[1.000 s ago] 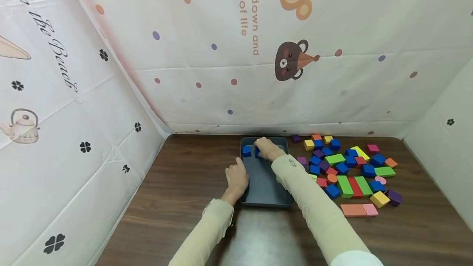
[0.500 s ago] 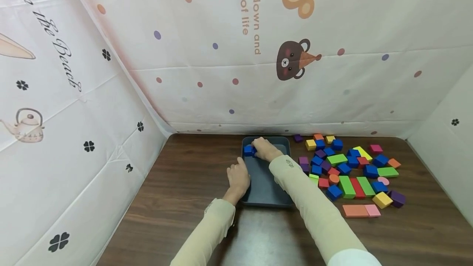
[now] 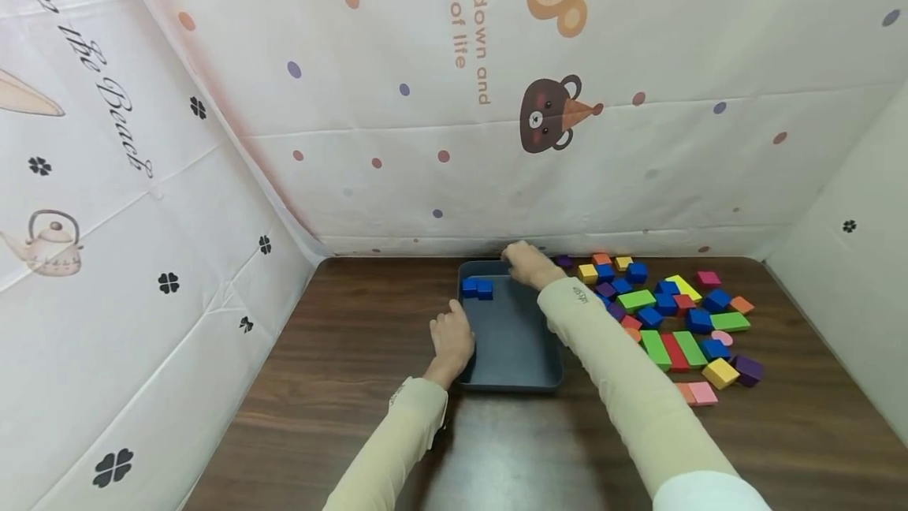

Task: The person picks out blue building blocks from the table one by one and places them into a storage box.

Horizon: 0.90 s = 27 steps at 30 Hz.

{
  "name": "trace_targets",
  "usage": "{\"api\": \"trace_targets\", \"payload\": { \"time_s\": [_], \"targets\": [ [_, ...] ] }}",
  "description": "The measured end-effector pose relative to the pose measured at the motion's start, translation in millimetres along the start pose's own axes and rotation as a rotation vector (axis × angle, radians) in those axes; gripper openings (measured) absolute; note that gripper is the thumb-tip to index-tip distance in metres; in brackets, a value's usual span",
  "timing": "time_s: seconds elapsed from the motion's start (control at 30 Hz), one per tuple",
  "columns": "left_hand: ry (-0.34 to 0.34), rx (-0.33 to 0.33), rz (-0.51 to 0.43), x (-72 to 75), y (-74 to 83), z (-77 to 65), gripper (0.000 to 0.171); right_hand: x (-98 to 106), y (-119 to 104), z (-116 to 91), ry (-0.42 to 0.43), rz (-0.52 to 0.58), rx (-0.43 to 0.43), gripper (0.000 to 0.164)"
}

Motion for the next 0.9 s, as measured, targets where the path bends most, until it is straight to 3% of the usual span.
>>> {"api": "trace_targets", "payload": {
  "time_s": [0.2,0.4,0.63,0.8,0.9],
  "targets": [
    [0.039,-0.004,-0.004,0.1,-3.3,-2.4,0.052,36.6,39.9,-21.0,0.056,-0.004,0.003,0.029],
    [0.09,-0.025,0.007,3.0,-0.8,-7.4,0.053,58.1,77.5,-58.1,0.073,-0.002,-0.093,0.027],
    [0.072,-0.005,0.003,-1.2,-3.9,-0.7,0.05,40.0,109.2,-81.0,0.052,-0.046,-0.207,0.035],
    [0.068,-0.001,0.007,-7.7,-2.9,2.4,0.049,16.2,124.4,-88.0,0.023,-0.047,-0.222,0.043],
    [0.074,-0.006,0.009,-6.9,-1.6,3.0,0.05,6.7,128.7,-86.5,0.013,-0.061,-0.231,0.036]
  ]
}}
Point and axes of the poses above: each hand's wrist, its own z-axis towards the middle knuckle, its own x-axis out of the back of the hand, y = z × x, the point moved 1 cm from there along z, towards the middle knuckle
